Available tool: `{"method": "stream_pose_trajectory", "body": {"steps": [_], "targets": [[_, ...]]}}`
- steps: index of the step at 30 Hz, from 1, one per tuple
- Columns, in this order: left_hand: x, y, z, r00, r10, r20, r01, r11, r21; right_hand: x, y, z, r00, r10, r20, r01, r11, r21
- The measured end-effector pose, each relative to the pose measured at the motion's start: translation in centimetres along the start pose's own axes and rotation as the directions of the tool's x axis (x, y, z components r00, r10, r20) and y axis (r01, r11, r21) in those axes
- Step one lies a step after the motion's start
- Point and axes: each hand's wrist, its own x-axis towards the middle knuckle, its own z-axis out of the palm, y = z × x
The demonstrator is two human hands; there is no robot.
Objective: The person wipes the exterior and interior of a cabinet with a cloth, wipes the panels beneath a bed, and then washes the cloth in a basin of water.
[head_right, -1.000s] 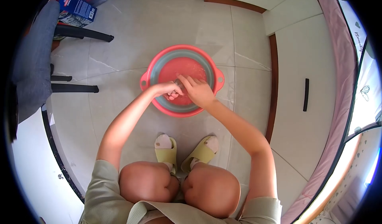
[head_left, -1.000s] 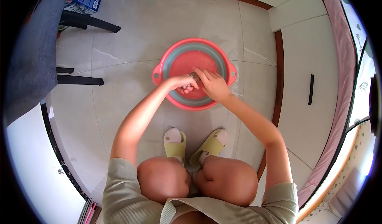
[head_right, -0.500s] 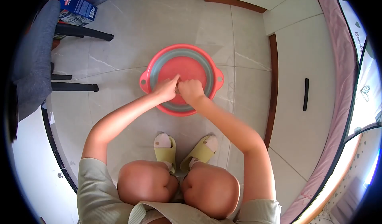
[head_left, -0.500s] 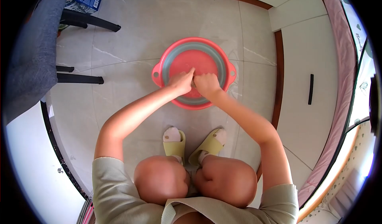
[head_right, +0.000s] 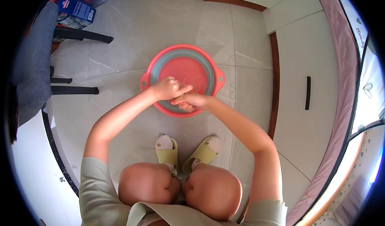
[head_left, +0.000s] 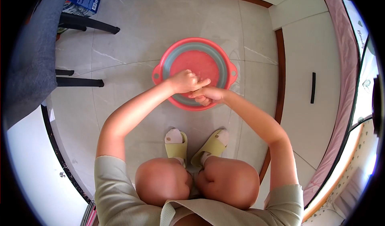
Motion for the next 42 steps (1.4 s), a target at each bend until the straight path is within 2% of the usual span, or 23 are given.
{"method": "stream_pose_trajectory", "body": {"steps": [3,5,6,8,9,11,13,14,17,19,20,22,23,26,27,28,29,33,35,37,40,41,42], "targets": [[0.3,-0.2,0.2,0.998,0.05,-0.049,-0.052,0.998,-0.032,0.1,0.5,0.0,0.999,0.003,0.042,-0.006,0.997,0.071],[0.3,-0.3,0.4,0.998,0.054,0.04,-0.053,0.998,-0.042,0.6,1.3,-0.4,0.999,-0.007,0.045,0.003,0.997,0.077],[0.4,-0.2,0.3,0.995,0.057,0.084,-0.053,0.997,-0.048,0.8,1.4,-0.6,0.996,-0.05,-0.075,0.046,0.998,-0.053],[0.8,0.8,0.4,0.961,-0.151,0.232,0.144,0.989,0.045,1.1,1.6,-0.9,0.941,-0.177,-0.29,0.08,0.945,-0.318],[0.9,1.1,0.3,0.92,-0.255,0.296,0.235,0.967,0.102,1.4,2.2,-1.5,0.868,-0.318,-0.382,0.043,0.813,-0.581],[0.3,1.1,1.0,0.837,-0.445,0.319,0.435,0.894,0.108,1.6,3.6,-2.9,0.674,-0.625,-0.394,-0.173,0.385,-0.907],[0.4,1.4,0.0,0.681,-0.617,0.394,0.636,0.765,0.099,-0.4,2.3,-1.4,0.642,-0.658,-0.393,-0.248,0.306,-0.919],[0.8,1.7,-1.3,0.659,-0.666,0.35,0.7,0.713,0.037,-1.6,1.3,-0.4,0.628,-0.674,-0.389,-0.286,0.265,-0.921],[1.9,2.6,-4.8,0.599,-0.764,0.241,0.801,0.574,-0.171,-3.7,-1.1,1.1,0.612,-0.66,-0.436,0.067,0.592,-0.803],[1.8,3.0,-5.5,0.597,-0.781,0.184,0.788,0.527,-0.319,-3.8,-1.1,0.9,0.618,-0.644,-0.451,0.191,0.68,-0.708],[1.2,3.2,-4.4,0.543,-0.791,0.281,0.84,0.519,-0.16,-3.9,-1.0,0.8,0.623,-0.636,-0.455,0.251,0.714,-0.654],[-0.7,3.5,-1.2,0.382,-0.817,0.433,0.855,0.489,0.17,-2.2,2.6,-2.4,0.594,-0.724,-0.35,-0.215,0.277,-0.937],[-0.3,3.8,-1.4,0.317,-0.776,0.545,0.765,0.549,0.336,-1.4,3.7,-3.5,0.603,-0.747,-0.28,-0.428,-0.007,-0.904],[-1.0,4.3,-1.2,0.535,-0.777,0.332,0.843,0.517,-0.147,-2.2,1.5,-0.4,0.407,-0.869,-0.283,0.087,0.345,-0.934],[-0.5,3.9,-2.5,0.389,-0.755,0.528,0.903,0.198,-0.381,-1.7,2.4,-0.9,0.425,-0.858,-0.289,0.002,0.32,-0.947],[-1.8,2.2,-0.8,0.238,-0.606,0.759,0.927,-0.093,-0.364,-1.2,3.6,-1.7,0.44,-0.846,-0.3,-0.085,0.294,-0.952],[-3.5,1.7,0.7,0.233,-0.669,0.706,0.936,-0.043,-0.35,-1.0,4.3,-2.9,0.447,-0.841,-0.305,-0.177,0.251,-0.952],[-6.3,2.2,2.6,0.274,-0.921,0.276,0.827,0.079,-0.557,-3.2,4.4,-1.7,0.367,-0.825,-0.429,-0.088,0.429,-0.899],[-7.8,1.5,2.1,0.256,-0.865,0.43,0.796,-0.064,-0.602,-4.3,5.2,-1.0,0.329,-0.777,-0.537,-0.042,0.556,-0.83],[-8.4,1.2,0.9,0.257,-0.817,0.516,0.724,-0.191,-0.662,-4.8,6.0,-1.1,0.211,-0.83,-0.517,0.015,0.531,-0.847],[-8.7,2.0,-1.3,0.115,-0.888,0.445,0.648,-0.273,-0.712,-4.1,8.2,-2.3,-0.007,-0.817,-0.576,0.109,0.572,-0.813],[-9.8,2.2,-0.6,0.158,-0.935,0.318,0.576,-0.174,-0.799,-3.7,9.3,-2.9,-0.084,-0.788,-0.61,0.146,0.596,-0.79],[-10.4,2.5,-0.7,0.118,-0.96,0.253,0.638,-0.122,-0.76,-3.4,9.8,-2.8,-0.1,-0.722,-0.684,0.205,0.658,-0.724]]}}
